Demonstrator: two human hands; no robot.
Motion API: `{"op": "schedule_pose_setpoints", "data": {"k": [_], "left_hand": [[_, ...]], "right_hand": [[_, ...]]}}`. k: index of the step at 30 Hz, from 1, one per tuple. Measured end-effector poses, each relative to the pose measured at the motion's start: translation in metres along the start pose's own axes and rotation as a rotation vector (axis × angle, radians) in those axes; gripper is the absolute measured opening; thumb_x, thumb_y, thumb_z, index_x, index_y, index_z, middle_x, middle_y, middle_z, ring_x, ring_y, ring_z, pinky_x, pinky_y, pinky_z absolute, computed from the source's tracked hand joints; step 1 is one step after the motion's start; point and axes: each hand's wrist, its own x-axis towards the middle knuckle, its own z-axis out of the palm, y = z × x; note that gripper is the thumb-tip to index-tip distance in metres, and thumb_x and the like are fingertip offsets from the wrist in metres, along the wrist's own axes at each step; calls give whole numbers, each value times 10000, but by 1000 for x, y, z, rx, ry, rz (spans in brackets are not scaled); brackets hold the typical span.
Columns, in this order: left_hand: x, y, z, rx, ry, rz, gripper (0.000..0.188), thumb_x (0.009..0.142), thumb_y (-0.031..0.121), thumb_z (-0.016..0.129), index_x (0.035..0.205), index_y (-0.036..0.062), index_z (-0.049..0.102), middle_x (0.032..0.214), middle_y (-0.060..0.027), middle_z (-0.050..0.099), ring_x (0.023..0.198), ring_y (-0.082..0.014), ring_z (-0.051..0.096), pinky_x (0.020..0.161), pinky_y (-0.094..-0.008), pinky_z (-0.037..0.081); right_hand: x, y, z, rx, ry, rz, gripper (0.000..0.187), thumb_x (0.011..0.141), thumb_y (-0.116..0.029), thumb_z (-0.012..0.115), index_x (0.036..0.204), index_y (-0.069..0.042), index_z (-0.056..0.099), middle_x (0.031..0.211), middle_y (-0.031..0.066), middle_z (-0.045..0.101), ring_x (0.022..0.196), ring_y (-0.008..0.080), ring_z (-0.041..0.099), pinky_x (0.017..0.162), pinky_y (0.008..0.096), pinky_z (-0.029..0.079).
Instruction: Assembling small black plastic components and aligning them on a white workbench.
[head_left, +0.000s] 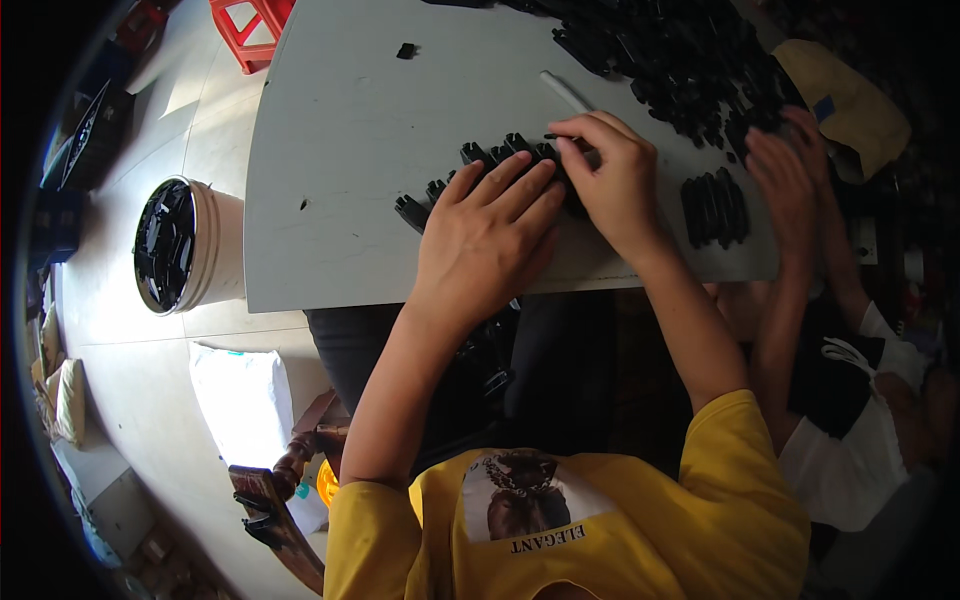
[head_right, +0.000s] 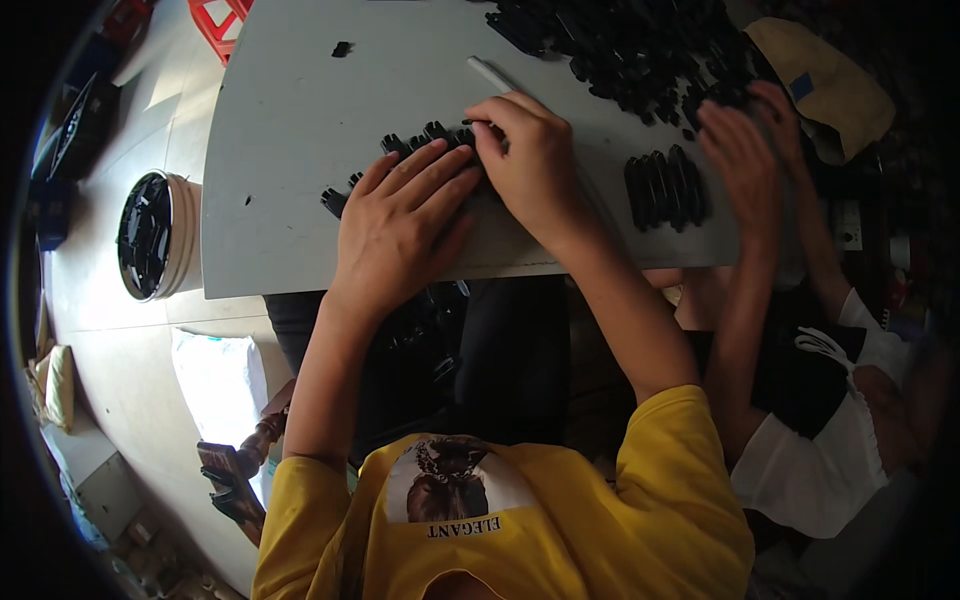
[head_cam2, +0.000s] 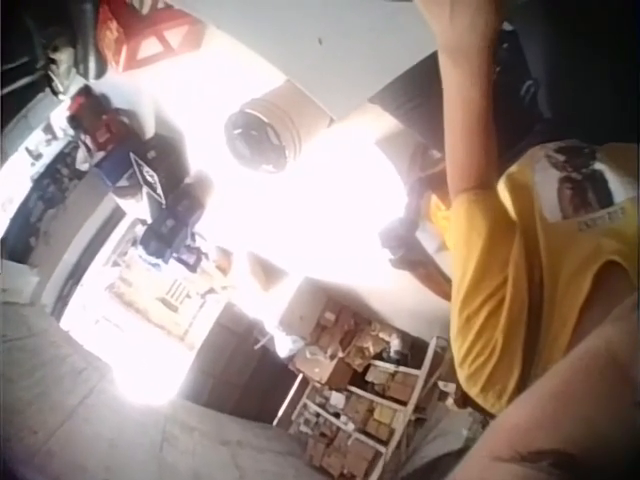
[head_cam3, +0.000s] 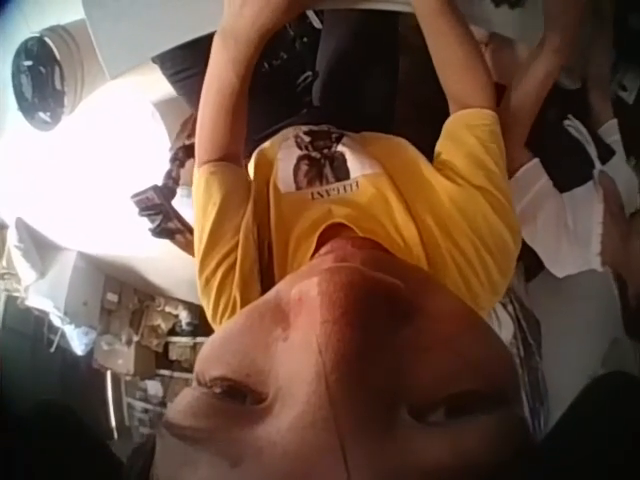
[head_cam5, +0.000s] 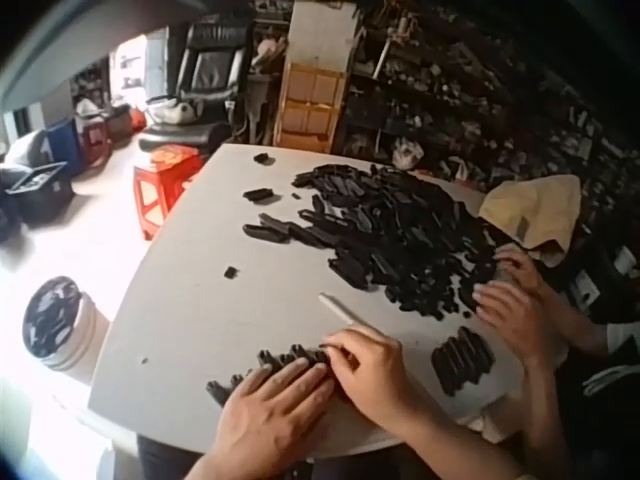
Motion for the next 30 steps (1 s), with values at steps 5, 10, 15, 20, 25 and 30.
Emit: {"op": "schedule_pose_setpoints", "data": {"k": [5,10,15,20,25,30], "left_hand": [[0,0,-1,-13,10,8,301,808,208,666,1089,99,648,1229,-37,614,1182,-228,563,979,-440,441],[-1,0,0,-6,27,13,294,802,198,667,1076,93,649,1200,-40,616,1171,-226,566,971,-438,446],[0,0,-3,-20,14,12,286,796,197,672,1061,89,653,1169,-53,610,1175,-228,562,972,-437,447],[-3,0,-1,-20,13,7,279,792,199,675,1049,91,658,1159,-55,610,1173,-233,562,977,-437,446],[-1,0,-1,-39,42,-7,267,798,200,668,1043,95,668,1167,-49,615,1179,-220,562,981,-432,445],[-2,-3,3,-20,50,5,281,800,194,662,1066,104,671,1180,-48,618,1184,-220,560,987,-427,441]], "right_hand": [[-6,0,-14,-42,-19,-129,176,766,81,679,913,-13,702,894,83,670,753,176,667,609,267,541],[-5,5,-12,-124,-50,-286,181,743,76,694,900,-11,706,891,100,672,746,223,670,630,283,548],[-2,5,-12,-169,-57,-318,183,740,53,709,911,-12,704,873,89,668,745,224,667,620,298,541],[-3,-8,-21,-217,-201,-214,217,779,32,666,982,-37,703,910,64,648,741,213,649,640,301,524],[1,-19,-35,-318,-486,-10,327,809,46,579,1095,-71,686,993,62,585,831,210,619,716,311,500],[-18,-3,-44,-299,-261,-57,374,832,7,593,1187,-96,647,1028,84,563,846,238,616,731,330,504]]}}
